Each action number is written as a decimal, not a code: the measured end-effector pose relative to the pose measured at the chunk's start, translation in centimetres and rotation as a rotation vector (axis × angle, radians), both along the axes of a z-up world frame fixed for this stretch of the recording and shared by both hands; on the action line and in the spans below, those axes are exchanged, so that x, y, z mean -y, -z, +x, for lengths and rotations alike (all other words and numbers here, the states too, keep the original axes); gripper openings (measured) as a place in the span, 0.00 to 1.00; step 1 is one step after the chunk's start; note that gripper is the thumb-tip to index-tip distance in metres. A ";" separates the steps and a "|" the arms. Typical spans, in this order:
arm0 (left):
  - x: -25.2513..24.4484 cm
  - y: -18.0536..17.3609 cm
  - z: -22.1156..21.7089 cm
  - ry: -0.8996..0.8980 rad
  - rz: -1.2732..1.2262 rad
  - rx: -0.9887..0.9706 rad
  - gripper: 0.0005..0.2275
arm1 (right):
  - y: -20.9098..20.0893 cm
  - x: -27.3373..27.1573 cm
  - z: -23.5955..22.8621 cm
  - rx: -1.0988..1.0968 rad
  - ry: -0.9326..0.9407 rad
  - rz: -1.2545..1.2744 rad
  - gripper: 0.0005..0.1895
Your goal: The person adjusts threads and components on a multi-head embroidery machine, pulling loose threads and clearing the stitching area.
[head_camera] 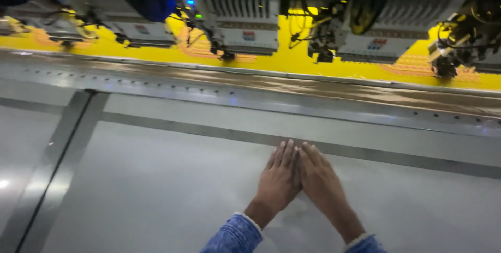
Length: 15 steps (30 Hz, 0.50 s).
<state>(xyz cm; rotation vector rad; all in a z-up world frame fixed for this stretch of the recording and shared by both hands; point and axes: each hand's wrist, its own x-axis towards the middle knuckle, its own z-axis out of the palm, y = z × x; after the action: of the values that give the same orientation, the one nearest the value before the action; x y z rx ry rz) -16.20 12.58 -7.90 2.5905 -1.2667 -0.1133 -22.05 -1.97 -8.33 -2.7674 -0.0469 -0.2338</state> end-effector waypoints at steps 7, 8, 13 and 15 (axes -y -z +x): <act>-11.4 -0.2 3.3 -0.071 -0.237 -0.037 0.26 | -1.6 -11.6 4.5 -0.084 -0.018 0.200 0.30; -12.8 0.0 4.1 -0.105 -0.312 -0.085 0.24 | -1.1 -13.0 5.2 -0.036 -0.043 0.210 0.29; -19.4 -1.8 9.5 -0.235 -0.441 -0.078 0.18 | 0.9 -20.9 10.7 -0.012 -0.101 0.104 0.31; -22.6 -1.6 12.1 -0.376 -0.375 -0.137 0.15 | 0.0 -24.7 12.9 0.001 -0.191 0.116 0.36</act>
<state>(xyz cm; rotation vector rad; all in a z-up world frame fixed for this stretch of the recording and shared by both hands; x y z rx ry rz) -4.13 35.18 -6.33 2.3916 -0.6615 0.0171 -9.15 22.72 -8.31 -2.6254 -0.2871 -0.1814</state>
